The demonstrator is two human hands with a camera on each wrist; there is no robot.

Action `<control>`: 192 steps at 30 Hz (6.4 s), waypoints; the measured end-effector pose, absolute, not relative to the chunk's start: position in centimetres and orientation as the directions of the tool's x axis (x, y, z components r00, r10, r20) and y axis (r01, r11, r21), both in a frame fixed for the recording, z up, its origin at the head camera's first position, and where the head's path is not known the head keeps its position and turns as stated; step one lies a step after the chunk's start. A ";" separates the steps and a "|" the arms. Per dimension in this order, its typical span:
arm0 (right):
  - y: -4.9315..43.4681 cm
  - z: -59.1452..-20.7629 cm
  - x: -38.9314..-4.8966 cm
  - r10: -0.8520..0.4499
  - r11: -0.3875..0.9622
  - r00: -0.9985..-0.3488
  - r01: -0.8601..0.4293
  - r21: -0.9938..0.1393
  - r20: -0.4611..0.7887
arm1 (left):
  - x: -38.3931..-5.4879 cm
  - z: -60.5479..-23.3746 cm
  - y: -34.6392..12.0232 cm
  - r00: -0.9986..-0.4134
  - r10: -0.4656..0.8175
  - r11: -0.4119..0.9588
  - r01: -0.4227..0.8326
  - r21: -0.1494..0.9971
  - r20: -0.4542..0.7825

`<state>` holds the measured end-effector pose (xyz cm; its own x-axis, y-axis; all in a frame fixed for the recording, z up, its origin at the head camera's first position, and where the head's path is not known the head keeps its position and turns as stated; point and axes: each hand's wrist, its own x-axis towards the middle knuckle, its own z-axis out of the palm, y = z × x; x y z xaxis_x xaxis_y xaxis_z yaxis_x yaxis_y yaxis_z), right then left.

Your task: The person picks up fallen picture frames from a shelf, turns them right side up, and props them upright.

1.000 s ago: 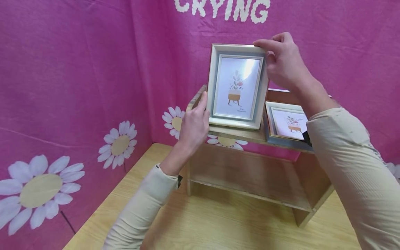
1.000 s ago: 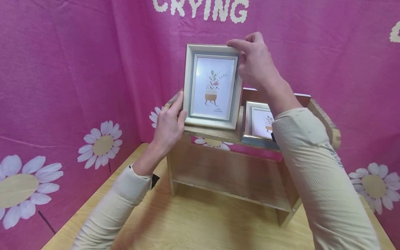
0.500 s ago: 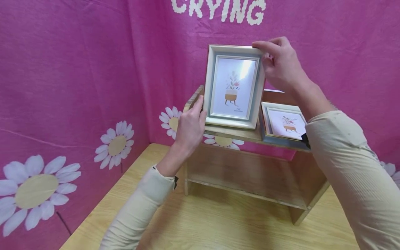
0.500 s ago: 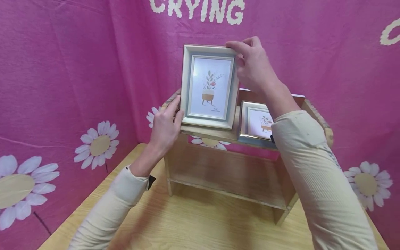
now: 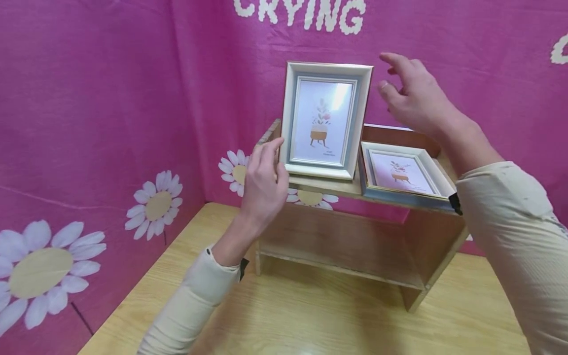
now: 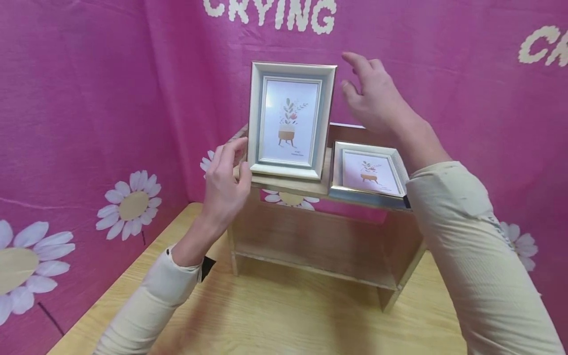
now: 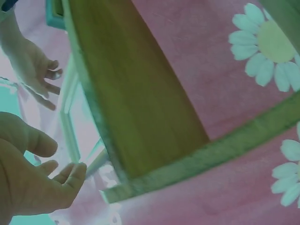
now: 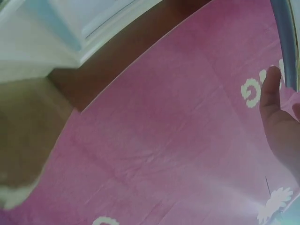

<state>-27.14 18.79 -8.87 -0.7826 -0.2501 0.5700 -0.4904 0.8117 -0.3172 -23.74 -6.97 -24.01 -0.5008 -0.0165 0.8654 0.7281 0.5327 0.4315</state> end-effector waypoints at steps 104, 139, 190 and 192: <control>28.4 -24.8 -16.8 0.158 0.540 -0.693 -0.536 -0.649 0.703 | -22.4 -22.7 3.9 -0.742 0.414 0.185 0.636 0.749 0.527; 28.1 -23.9 -18.4 0.087 0.545 -0.734 -0.531 -0.649 0.674 | -23.2 -24.1 4.6 -0.669 0.297 0.102 0.732 0.674 0.681; 27.5 -22.4 -18.6 0.136 0.579 -0.818 -0.392 -0.714 0.559 | -23.8 -25.6 5.0 -0.392 0.246 0.279 0.904 0.323 0.886; 27.4 -22.4 -18.6 0.148 0.595 -0.810 -0.385 -0.705 0.568 | -23.9 -25.7 4.9 -0.381 0.248 0.277 0.909 0.311 0.891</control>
